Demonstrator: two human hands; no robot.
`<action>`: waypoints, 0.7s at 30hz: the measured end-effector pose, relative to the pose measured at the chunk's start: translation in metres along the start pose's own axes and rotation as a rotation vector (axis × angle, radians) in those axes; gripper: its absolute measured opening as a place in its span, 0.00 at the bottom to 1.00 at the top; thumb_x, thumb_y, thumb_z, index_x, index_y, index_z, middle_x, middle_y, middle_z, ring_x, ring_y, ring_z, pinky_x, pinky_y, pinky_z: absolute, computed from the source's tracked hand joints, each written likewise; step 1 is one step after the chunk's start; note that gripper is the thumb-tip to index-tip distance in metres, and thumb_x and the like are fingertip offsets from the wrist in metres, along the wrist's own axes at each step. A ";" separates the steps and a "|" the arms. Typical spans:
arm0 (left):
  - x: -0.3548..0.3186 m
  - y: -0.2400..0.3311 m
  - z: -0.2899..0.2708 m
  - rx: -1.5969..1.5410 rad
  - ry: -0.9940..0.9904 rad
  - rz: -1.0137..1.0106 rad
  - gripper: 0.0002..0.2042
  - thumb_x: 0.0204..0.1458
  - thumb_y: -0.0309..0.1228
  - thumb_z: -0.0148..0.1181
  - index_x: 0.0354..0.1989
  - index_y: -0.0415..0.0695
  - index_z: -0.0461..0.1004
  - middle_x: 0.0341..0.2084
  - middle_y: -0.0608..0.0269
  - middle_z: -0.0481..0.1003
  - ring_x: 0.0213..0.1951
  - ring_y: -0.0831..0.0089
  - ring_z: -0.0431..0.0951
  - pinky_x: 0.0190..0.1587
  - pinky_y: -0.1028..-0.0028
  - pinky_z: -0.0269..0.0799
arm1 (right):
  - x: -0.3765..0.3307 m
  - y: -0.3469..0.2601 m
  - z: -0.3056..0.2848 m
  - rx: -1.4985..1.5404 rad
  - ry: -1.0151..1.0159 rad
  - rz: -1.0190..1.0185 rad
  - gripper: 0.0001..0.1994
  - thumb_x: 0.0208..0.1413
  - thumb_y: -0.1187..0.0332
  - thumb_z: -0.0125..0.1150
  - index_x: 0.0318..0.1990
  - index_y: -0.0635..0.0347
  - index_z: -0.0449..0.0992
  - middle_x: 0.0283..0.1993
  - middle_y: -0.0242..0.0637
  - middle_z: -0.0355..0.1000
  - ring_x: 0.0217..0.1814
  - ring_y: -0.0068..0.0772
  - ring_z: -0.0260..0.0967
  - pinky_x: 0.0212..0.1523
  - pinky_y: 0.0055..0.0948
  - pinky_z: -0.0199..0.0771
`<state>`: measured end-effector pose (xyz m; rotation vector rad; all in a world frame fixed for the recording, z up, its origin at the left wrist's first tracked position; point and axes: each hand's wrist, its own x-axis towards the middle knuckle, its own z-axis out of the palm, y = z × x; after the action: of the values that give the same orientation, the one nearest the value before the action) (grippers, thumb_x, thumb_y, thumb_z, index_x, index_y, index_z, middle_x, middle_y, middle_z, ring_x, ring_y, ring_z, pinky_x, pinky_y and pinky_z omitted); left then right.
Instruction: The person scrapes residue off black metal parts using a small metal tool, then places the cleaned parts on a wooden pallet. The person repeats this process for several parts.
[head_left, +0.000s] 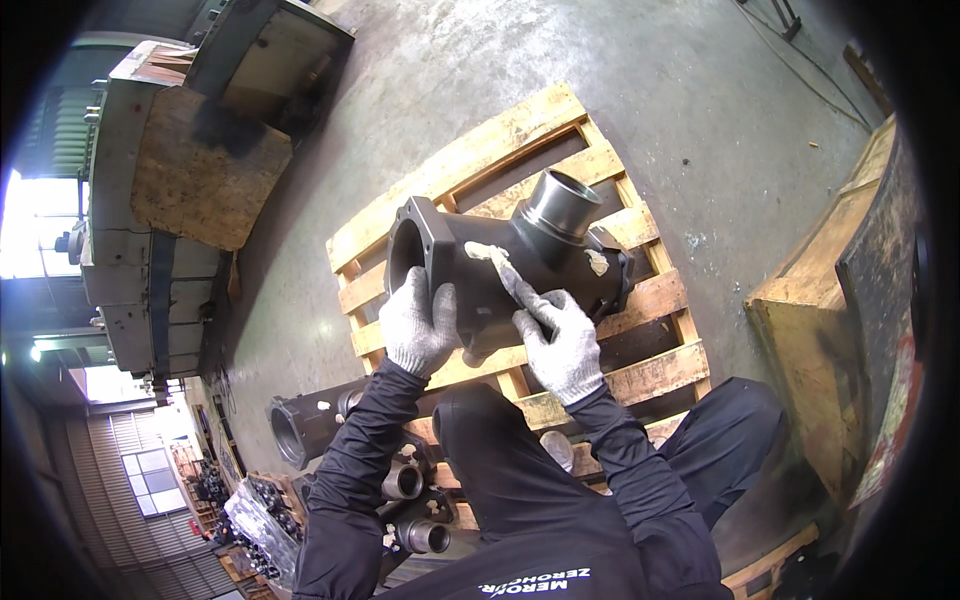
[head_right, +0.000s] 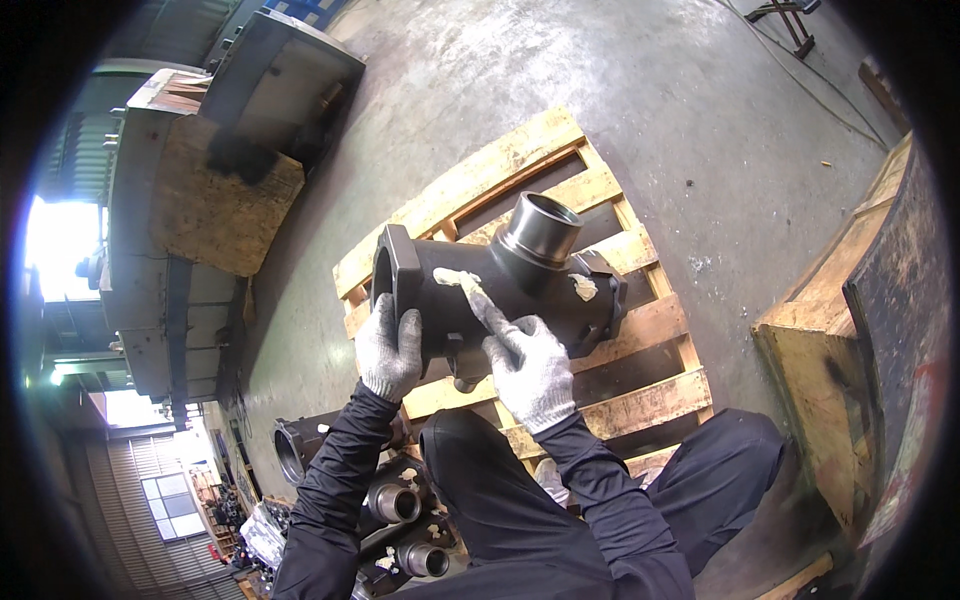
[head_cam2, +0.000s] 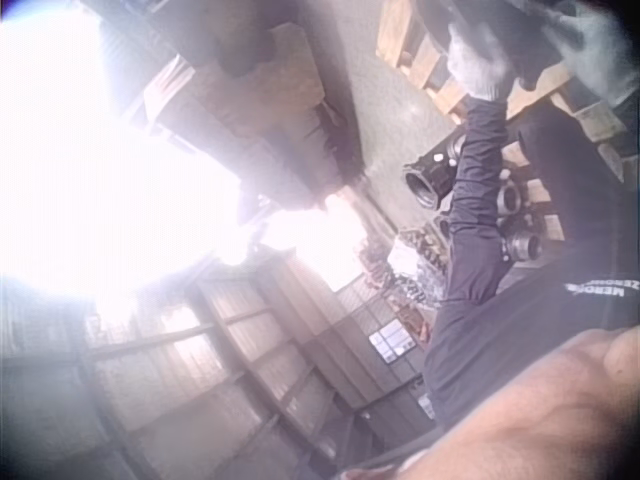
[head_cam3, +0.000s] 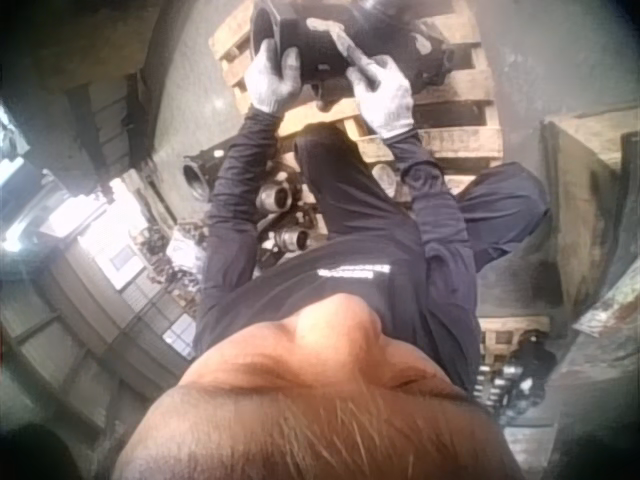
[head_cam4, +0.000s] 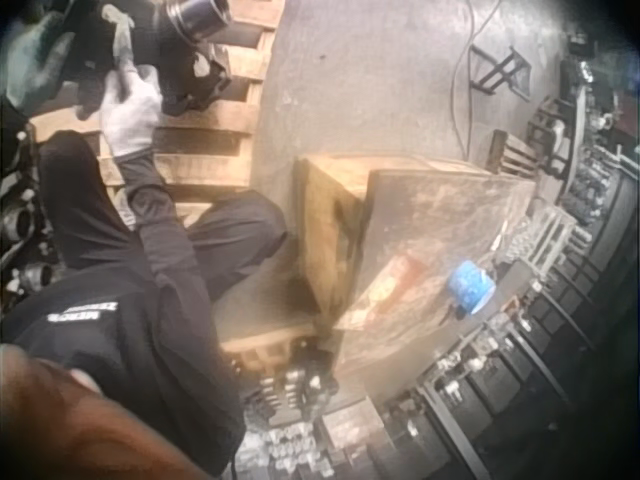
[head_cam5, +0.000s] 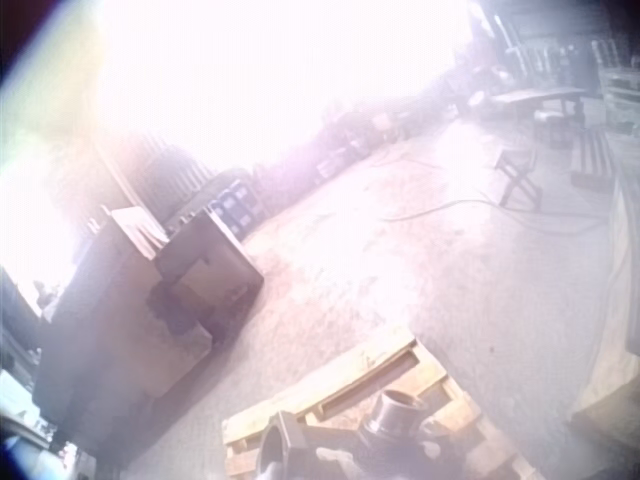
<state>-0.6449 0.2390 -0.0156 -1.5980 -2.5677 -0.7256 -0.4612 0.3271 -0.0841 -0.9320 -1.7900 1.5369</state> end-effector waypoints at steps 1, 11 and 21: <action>0.000 0.000 0.000 -0.032 -0.006 -0.015 0.12 0.57 0.33 0.61 0.40 0.35 0.73 0.26 0.42 0.77 0.30 0.43 0.80 0.33 0.57 0.76 | -0.003 -0.002 -0.002 0.004 0.005 -0.006 0.19 0.57 0.70 0.66 0.57 0.51 0.81 0.36 0.42 0.73 0.36 0.43 0.74 0.39 0.37 0.74; 0.003 0.001 0.000 0.021 0.011 0.011 0.13 0.57 0.34 0.62 0.40 0.35 0.73 0.26 0.42 0.77 0.29 0.43 0.79 0.33 0.56 0.75 | 0.011 -0.004 0.001 -0.105 0.027 -0.187 0.18 0.55 0.71 0.69 0.54 0.54 0.82 0.36 0.41 0.73 0.37 0.43 0.73 0.38 0.37 0.73; 0.005 -0.005 0.000 0.009 -0.002 -0.011 0.14 0.57 0.35 0.62 0.42 0.35 0.74 0.26 0.42 0.77 0.30 0.43 0.79 0.34 0.56 0.75 | -0.002 0.015 -0.003 -0.071 0.092 -0.051 0.20 0.56 0.68 0.67 0.58 0.47 0.81 0.36 0.43 0.72 0.38 0.47 0.74 0.41 0.41 0.75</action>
<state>-0.6516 0.2409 -0.0160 -1.5844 -2.5796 -0.7131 -0.4554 0.3283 -0.0985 -0.9676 -1.7995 1.3844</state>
